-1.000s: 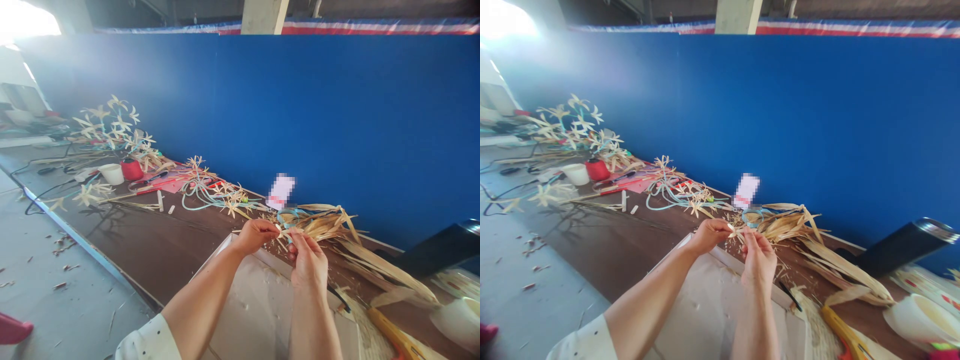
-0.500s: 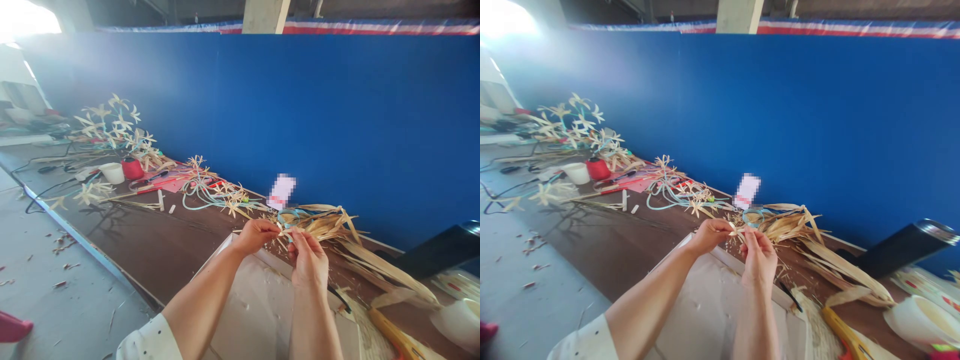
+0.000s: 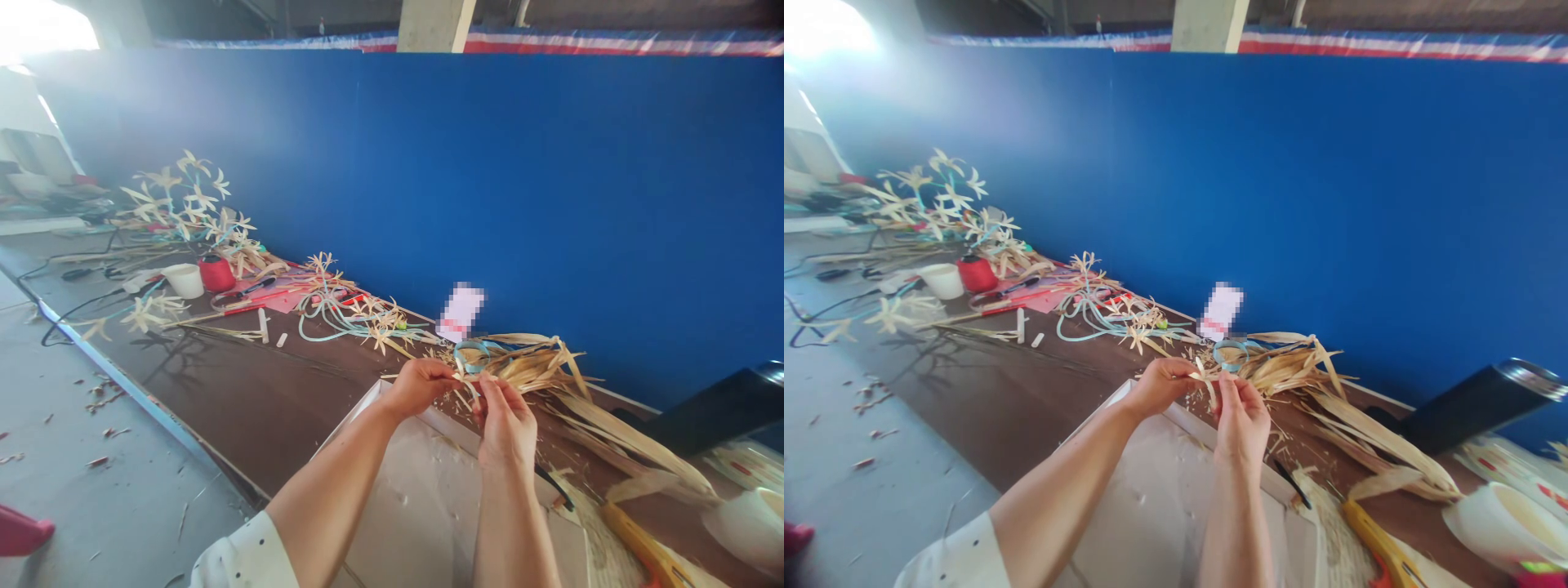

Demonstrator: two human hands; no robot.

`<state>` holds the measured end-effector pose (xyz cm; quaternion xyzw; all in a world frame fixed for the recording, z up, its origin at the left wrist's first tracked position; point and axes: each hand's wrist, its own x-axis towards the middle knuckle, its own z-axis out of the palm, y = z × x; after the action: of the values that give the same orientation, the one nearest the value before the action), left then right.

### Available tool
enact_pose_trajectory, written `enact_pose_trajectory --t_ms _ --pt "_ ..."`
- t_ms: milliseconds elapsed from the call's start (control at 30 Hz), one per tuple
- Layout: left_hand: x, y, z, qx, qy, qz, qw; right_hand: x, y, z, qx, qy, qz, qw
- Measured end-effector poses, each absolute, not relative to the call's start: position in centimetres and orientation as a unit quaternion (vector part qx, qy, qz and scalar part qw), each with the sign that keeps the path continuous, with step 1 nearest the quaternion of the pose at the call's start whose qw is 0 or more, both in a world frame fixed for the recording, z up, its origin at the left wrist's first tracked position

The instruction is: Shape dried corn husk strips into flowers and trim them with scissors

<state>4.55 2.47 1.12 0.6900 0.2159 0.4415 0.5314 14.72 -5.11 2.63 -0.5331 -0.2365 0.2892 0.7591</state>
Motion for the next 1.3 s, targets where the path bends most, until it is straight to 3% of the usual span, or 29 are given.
enact_pose_trajectory --t_ms 500,933,1033,1133,1300 --pt "4.8 2.7 0.7 0.676 0.216 0.466 0.528 14.6 -5.0 2.4 -0.547 -0.241 0.259 0.759" --pt "4.4 3.1 0.6 0.74 0.204 0.572 0.29 15.3 -5.0 2.7 -0.548 -0.157 0.212 0.794" --pt "4.3 3.3 0.4 0.727 0.223 0.579 0.296 16.1 -5.5 2.8 -0.643 -0.23 0.158 0.714" --pt "4.3 3.6 0.3 0.683 0.267 0.601 0.318 17.0 -6.2 3.2 -0.765 -0.389 0.074 0.507" --pt "4.6 3.9 0.3 0.645 0.308 0.614 0.336 18.0 -6.8 3.0 -0.782 -0.548 0.157 0.252"
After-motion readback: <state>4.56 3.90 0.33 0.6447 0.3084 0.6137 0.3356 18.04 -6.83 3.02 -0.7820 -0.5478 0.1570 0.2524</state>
